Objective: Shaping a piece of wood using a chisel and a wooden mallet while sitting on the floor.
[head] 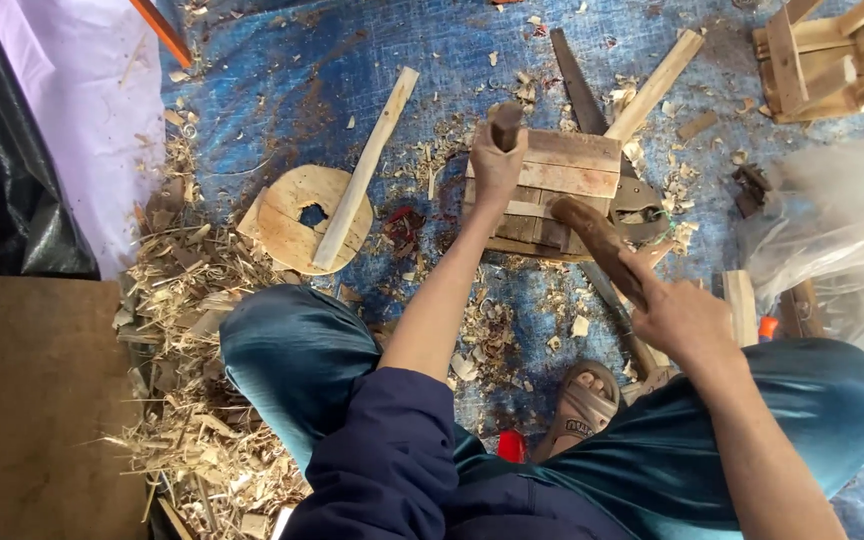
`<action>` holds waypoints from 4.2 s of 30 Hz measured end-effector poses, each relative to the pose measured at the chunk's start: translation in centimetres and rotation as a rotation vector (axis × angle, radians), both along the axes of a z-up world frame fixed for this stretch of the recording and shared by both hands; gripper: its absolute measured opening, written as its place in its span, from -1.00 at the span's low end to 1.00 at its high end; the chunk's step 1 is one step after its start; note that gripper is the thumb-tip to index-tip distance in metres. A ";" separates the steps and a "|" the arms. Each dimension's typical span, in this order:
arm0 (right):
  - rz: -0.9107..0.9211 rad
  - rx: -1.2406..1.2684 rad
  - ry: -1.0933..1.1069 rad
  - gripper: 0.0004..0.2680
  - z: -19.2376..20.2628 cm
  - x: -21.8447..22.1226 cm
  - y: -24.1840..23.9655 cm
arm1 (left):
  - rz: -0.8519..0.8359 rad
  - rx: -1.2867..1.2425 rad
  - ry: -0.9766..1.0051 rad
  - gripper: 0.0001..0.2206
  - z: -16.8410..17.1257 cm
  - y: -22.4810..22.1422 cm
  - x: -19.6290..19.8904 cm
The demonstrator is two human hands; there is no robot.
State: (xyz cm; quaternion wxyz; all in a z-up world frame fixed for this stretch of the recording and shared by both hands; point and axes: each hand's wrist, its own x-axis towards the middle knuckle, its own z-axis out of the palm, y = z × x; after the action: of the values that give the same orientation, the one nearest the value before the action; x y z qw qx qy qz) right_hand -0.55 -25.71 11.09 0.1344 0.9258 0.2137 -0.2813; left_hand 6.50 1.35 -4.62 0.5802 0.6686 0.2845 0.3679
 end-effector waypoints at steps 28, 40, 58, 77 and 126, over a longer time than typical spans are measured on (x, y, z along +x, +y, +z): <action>0.078 0.090 0.012 -0.45 -2.8 -0.6 -0.8 | -0.334 0.044 -0.212 -0.84 -2.7 -4.3 -5.5; 0.012 0.108 0.033 -0.46 -3.4 -1.3 -0.3 | 0.242 -0.351 -0.256 -0.81 -1.9 3.9 -4.5; 0.009 0.143 0.036 -0.46 -2.6 -2.6 -0.2 | 0.011 -0.194 -0.271 -0.77 2.0 -1.6 -5.5; 0.017 0.147 0.036 -0.46 -2.6 -2.3 -0.1 | 0.163 -0.183 -0.259 -0.76 0.8 -3.9 -4.4; -0.051 0.191 0.074 -0.44 -1.3 -3.3 1.1 | 0.276 -0.213 -0.277 -0.77 -2.7 -2.0 -5.9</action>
State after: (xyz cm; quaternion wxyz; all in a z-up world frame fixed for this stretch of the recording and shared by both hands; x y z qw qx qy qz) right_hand -3.85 -24.61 9.74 0.0302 0.9285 0.2209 -0.2970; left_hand 0.59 -0.67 -7.35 0.6253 0.5014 0.3280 0.5000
